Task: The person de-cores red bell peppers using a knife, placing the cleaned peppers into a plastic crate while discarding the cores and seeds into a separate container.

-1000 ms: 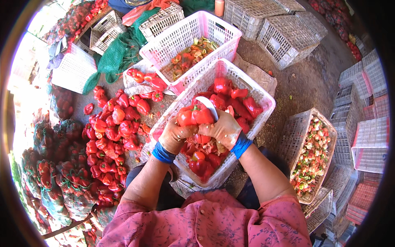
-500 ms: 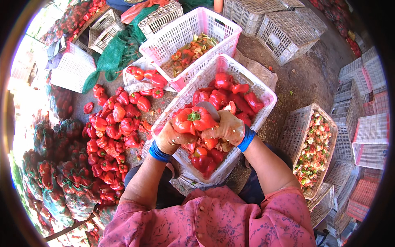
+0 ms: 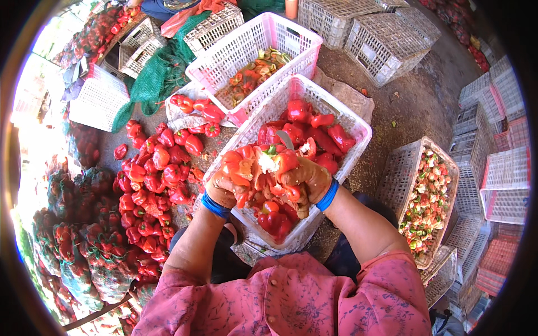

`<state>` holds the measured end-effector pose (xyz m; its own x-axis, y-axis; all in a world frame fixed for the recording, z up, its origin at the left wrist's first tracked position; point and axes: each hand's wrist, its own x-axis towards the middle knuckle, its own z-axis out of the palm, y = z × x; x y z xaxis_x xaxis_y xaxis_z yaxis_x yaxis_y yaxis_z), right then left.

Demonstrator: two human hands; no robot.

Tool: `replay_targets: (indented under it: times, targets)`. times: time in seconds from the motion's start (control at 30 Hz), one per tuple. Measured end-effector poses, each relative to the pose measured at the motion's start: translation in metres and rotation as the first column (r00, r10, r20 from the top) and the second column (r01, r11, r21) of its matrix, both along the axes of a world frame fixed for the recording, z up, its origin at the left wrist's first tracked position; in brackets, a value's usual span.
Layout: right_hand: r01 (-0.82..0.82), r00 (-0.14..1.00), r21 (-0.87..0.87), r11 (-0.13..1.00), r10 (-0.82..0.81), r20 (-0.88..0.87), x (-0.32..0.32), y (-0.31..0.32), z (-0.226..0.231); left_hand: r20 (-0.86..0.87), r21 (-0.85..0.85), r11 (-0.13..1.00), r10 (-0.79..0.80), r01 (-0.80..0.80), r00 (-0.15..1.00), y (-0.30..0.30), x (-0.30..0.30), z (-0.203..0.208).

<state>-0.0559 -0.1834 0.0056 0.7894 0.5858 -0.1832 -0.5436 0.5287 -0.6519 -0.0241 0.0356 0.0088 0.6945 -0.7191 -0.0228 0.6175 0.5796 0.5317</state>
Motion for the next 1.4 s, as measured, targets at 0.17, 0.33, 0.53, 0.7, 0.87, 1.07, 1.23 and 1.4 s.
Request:
replay_targets:
  times: [0.17, 0.33, 0.53, 0.7, 0.87, 1.07, 1.23, 1.4]
  targets:
    - [0.115, 0.993, 0.016, 0.993, -0.115, -0.031, 0.004, 0.003, 0.039, -0.073, 0.144, 0.976, 0.175, -0.163, 0.982, 0.002, 0.004, -0.009]
    - [0.114, 0.981, 0.081, 0.990, -0.099, -0.170, 0.017, 0.008, 0.013, 0.576, 0.663, 0.626, -0.076, -0.411, 0.814, 0.029, 0.032, 0.005]
    - [0.225, 0.928, 0.036, 0.974, -0.203, -0.312, 0.026, 0.004, 0.006, 0.528, 0.849, 0.148, -0.311, -0.508, 0.790, 0.030, 0.017, -0.015]
    - [0.282, 0.959, 0.239, 0.929, -0.267, -0.092, 0.044, -0.021, 0.007, 0.093, 0.786, -0.311, -0.794, -0.534, 0.600, 0.032, 0.015, -0.028]
    - [0.460, 0.888, -0.051, 0.887, -0.460, 0.003, 0.049, -0.020, 0.031, -0.054, 0.798, -0.453, -0.711, -0.398, 0.701, 0.043, -0.001, -0.059]
    - [0.314, 0.916, -0.522, 0.793, -0.109, 0.386, 0.031, 0.006, 0.036, 0.442, 0.818, 0.468, -0.143, -0.333, 0.885, 0.035, 0.013, -0.038]
    - [0.600, 0.654, -0.731, 0.325, 0.328, 0.682, 0.022, 0.027, 0.026, 0.390, 0.744, 0.550, 0.102, -0.379, 0.915, 0.013, 0.003, 0.013]
    - [0.499, 0.708, -0.743, 0.446, 0.285, 0.646, 0.020, 0.042, 0.005, 0.144, 0.735, 0.628, 0.224, -0.256, 0.964, 0.012, 0.001, 0.015]
